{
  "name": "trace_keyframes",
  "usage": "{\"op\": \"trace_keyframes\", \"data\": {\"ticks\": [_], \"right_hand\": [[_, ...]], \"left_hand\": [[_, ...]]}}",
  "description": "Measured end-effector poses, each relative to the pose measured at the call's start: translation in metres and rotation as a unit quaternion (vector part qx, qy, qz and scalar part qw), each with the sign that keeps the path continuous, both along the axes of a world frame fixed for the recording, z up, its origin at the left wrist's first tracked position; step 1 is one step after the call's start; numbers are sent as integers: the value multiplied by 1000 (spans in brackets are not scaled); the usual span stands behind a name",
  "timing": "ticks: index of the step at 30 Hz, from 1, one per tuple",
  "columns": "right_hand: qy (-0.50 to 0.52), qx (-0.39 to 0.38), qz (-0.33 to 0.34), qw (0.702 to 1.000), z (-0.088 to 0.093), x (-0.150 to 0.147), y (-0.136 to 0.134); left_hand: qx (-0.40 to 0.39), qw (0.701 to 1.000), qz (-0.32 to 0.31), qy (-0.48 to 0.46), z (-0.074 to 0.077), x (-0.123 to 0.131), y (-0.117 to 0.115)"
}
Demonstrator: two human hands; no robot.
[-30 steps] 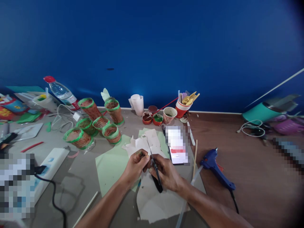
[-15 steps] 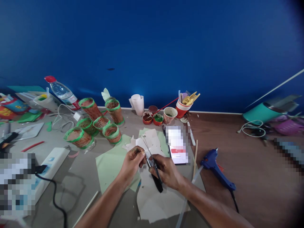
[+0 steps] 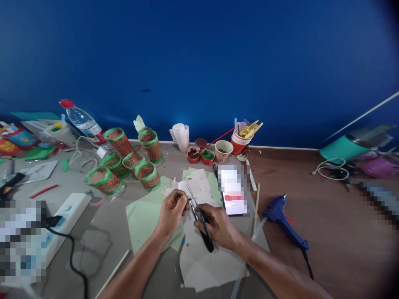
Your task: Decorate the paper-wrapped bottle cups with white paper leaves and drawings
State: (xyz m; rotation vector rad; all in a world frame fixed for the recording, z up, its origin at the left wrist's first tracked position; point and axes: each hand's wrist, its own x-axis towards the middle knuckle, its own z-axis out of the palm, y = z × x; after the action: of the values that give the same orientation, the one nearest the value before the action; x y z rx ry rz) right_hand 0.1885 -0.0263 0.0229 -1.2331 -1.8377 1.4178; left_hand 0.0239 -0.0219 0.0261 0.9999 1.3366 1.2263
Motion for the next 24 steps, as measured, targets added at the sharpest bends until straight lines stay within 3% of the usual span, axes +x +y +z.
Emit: {"op": "trace_keyframes", "data": {"ticks": [24], "right_hand": [[-11, -12, 35, 999, -6, -1, -2]], "left_hand": [[21, 1000, 0, 3, -11, -5, 4]]}}
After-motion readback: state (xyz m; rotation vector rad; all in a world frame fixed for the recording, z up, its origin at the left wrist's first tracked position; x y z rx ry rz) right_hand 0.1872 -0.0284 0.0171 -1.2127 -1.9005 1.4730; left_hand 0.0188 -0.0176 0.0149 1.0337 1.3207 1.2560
